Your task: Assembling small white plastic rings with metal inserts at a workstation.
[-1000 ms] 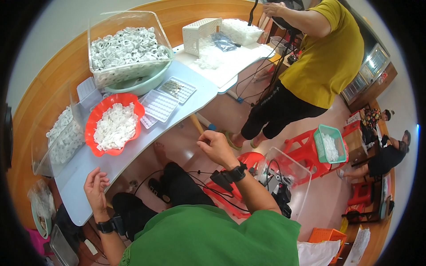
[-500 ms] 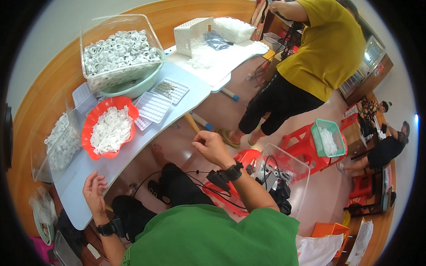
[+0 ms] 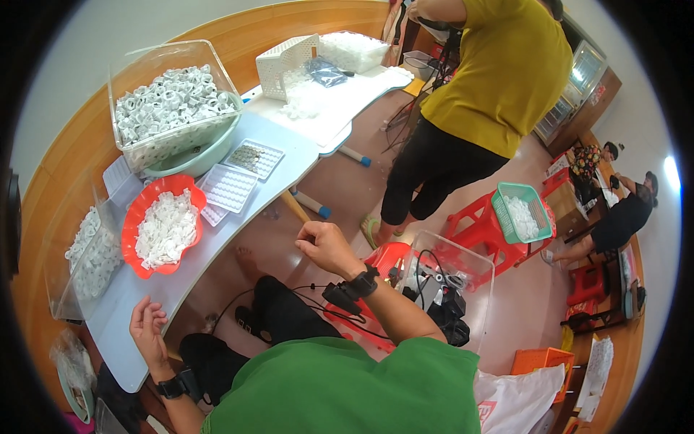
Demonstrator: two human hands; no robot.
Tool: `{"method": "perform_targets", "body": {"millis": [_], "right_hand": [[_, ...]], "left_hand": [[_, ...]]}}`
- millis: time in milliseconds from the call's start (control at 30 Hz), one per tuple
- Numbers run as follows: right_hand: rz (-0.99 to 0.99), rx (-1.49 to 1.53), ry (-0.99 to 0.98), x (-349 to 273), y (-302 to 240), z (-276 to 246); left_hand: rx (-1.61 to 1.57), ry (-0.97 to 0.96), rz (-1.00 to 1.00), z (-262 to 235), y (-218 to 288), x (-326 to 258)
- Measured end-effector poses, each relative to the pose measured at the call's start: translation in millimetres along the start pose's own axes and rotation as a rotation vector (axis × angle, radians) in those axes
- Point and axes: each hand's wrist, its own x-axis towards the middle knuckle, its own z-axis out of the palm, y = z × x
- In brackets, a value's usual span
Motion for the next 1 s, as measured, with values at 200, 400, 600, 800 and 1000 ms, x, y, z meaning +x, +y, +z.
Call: {"method": "perform_targets", "body": {"millis": [200, 400, 600, 800, 1000], "right_hand": [[-0.045, 0.011, 0.05, -1.6, -1.7, 0.4], [-0.031, 0.018, 0.04, -3.8, -6.3, 0.2], [-0.015, 0.029, 0.001, -5.7, -9.4, 0.0], [-0.032, 0.006, -0.012, -7.3, -7.6, 1.7], [-0.021, 0.008, -0.028, -11.2, -8.7, 1.1]], "left_hand": [[-0.011, -0.001, -0.001, -1.3, -1.8, 1.0], [-0.004, 0.017, 0.0, -3.6, -3.0, 1.3], [-0.015, 0.022, -0.003, -3.2, -3.0, 1.9], [-0.017, 0.006, 0.0, -2.4, -2.3, 1.0], [-0.022, 0.001, 0.003, -3.3, -2.0, 0.7]]}}
